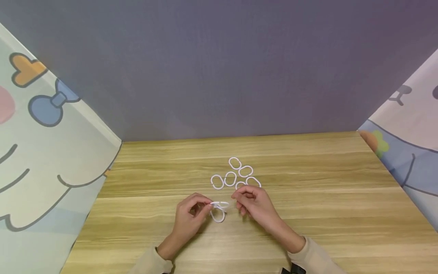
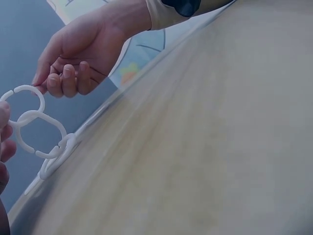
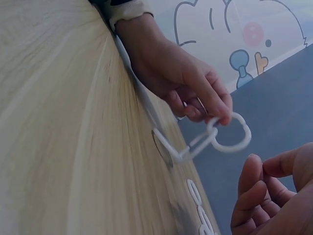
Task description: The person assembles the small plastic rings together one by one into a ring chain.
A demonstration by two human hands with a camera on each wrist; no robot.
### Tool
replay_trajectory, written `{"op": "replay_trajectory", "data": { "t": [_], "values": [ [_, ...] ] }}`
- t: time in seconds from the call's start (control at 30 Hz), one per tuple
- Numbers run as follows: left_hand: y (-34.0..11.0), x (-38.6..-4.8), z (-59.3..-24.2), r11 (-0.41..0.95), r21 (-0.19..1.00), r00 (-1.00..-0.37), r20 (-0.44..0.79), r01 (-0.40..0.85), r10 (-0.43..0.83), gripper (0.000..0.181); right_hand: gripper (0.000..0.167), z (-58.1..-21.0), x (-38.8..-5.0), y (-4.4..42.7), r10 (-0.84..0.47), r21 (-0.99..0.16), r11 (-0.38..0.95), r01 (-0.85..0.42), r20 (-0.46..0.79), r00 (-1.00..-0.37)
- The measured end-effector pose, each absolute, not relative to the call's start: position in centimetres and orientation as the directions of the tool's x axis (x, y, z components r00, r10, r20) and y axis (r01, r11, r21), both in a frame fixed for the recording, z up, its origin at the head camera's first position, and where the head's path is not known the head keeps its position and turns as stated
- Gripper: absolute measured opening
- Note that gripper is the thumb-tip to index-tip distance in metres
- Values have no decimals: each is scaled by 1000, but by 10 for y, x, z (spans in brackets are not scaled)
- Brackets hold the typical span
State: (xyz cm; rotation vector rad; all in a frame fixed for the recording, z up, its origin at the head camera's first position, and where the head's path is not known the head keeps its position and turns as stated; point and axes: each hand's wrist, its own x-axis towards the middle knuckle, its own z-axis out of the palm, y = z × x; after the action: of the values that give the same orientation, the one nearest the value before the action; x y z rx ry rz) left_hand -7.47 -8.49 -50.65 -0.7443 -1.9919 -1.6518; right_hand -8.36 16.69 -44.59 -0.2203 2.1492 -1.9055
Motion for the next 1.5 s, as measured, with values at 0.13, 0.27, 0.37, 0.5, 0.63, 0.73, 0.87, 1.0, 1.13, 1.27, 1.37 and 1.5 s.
{"op": "replay_trajectory", "data": {
  "t": [0.13,0.27,0.37,0.5,0.63,0.73,0.87,1.0,1.13,1.27,1.37,1.5],
  "values": [
    [-90,-66,-507,149,763,-778,616,629,127,10,23,-445,-81,172,-271,-990,127,54,-87,-959],
    [-94,-60,-508,155,776,-792,598,611,123,16,23,-445,-77,179,-257,-990,130,50,-83,-963],
    [-95,-57,-507,151,779,-794,597,608,115,21,24,-447,-74,186,-241,-990,138,39,-71,-968],
    [-96,-56,-507,139,778,-790,603,613,112,21,25,-450,-72,197,-211,-988,153,25,-57,-976],
    [-96,-56,-508,134,784,-795,596,606,112,20,24,-455,-71,207,-170,-985,169,19,-48,-984],
    [-96,-55,-509,144,802,-814,570,580,109,20,19,-460,-72,213,-144,-977,210,-30,-1,-990],
    [-97,-55,-509,156,825,-839,534,544,105,21,10,-469,-73,219,-103,-955,277,-102,76,-992],
    [-97,-56,-509,157,824,-839,534,544,101,21,7,-476,-77,223,-74,-927,341,-157,140,-987],
    [-97,-57,-508,158,821,-836,539,548,101,21,11,-483,-82,227,-59,-894,401,-199,192,-980],
    [-97,-58,-507,160,819,-835,540,551,107,20,19,-490,-85,229,-88,-855,437,-281,270,-959],
    [-97,-57,-506,162,826,-842,528,539,108,19,26,-495,-87,230,-166,-784,474,-401,367,-915],
    [-98,-56,-504,170,836,-853,511,522,104,20,32,-499,-90,230,-242,-676,528,-513,460,-854]
  ]
}}
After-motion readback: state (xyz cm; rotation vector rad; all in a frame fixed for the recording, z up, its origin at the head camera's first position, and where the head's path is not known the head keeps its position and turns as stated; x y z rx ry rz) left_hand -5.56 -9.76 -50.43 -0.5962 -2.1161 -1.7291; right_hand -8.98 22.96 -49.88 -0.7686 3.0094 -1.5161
